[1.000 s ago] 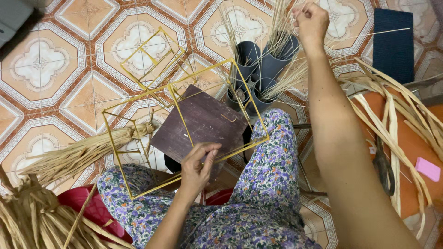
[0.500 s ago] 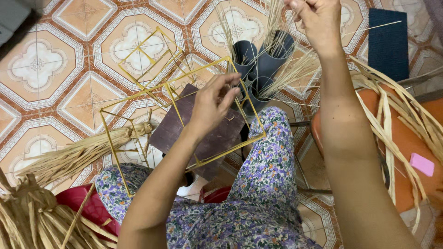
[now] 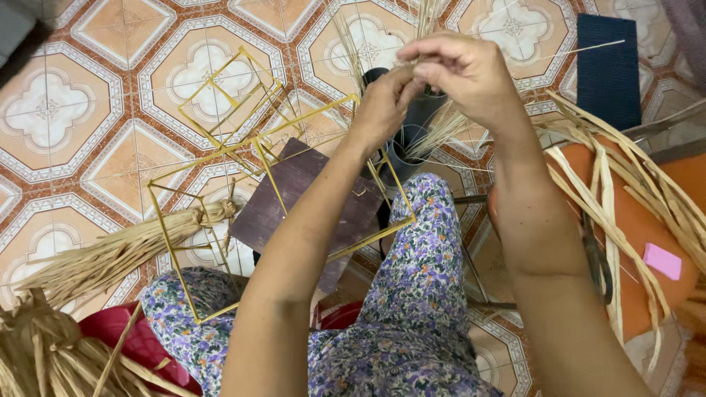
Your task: The person sits on the floor and weaves thin dried plant strips into a yellow wire frame. They use scissors to cut tape and strips, then thread the strips through the frame to build up the basket structure.
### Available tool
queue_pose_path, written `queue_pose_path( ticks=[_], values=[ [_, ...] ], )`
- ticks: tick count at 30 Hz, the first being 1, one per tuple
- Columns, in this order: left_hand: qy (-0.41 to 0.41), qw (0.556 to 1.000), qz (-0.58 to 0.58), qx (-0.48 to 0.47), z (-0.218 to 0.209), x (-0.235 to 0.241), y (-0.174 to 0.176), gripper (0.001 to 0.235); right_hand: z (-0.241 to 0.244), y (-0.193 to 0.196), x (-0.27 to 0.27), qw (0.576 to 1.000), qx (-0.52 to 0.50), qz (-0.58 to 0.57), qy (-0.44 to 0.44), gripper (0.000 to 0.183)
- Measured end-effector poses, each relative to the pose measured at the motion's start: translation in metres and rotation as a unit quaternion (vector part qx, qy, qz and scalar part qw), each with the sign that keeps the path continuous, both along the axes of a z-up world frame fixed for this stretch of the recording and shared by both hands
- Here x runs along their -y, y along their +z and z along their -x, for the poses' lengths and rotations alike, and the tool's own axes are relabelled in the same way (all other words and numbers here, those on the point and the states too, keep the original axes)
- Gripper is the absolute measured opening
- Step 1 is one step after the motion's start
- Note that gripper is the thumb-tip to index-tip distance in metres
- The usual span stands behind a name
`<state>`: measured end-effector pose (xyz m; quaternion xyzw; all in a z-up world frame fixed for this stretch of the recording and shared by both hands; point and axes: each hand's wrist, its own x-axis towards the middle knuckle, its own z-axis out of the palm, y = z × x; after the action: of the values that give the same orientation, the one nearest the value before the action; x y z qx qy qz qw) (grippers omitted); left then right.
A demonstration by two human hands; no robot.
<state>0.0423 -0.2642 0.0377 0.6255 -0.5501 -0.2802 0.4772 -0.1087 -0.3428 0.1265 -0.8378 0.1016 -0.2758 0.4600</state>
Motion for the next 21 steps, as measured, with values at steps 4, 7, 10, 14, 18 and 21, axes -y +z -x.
queue_pose_path(
  ticks=[4, 7, 10, 14, 18, 21],
  values=[
    [0.083, 0.988, 0.110, 0.071, -0.015, -0.009, -0.006, 0.031, 0.004, -0.027, 0.004, 0.985, 0.077, -0.107, -0.112, 0.034],
    [0.107, 0.986, 0.107, 0.065, -0.019, -0.019, 0.007, 0.025, -0.008, -0.071, 0.010, 0.982, -0.052, -0.075, -0.165, 0.041],
    [0.090, 0.984, 0.152, 0.003, -0.019, -0.030, 0.026, 0.021, -0.022, -0.126, 0.026, 0.977, -0.133, -0.008, -0.166, 0.036],
    [0.085, 0.965, 0.241, -0.061, -0.028, -0.053, 0.050, 0.023, -0.019, -0.188, 0.056, 0.965, -0.149, -0.004, -0.216, 0.017],
    [0.117, 0.930, 0.327, -0.121, -0.063, -0.083, 0.077, 0.026, -0.014, -0.216, 0.077, 0.952, -0.168, 0.024, -0.256, 0.015],
    [0.111, 0.915, 0.333, -0.197, -0.067, -0.110, 0.085, 0.026, -0.021, -0.222, 0.092, 0.960, -0.137, 0.056, -0.236, 0.017]
  ],
)
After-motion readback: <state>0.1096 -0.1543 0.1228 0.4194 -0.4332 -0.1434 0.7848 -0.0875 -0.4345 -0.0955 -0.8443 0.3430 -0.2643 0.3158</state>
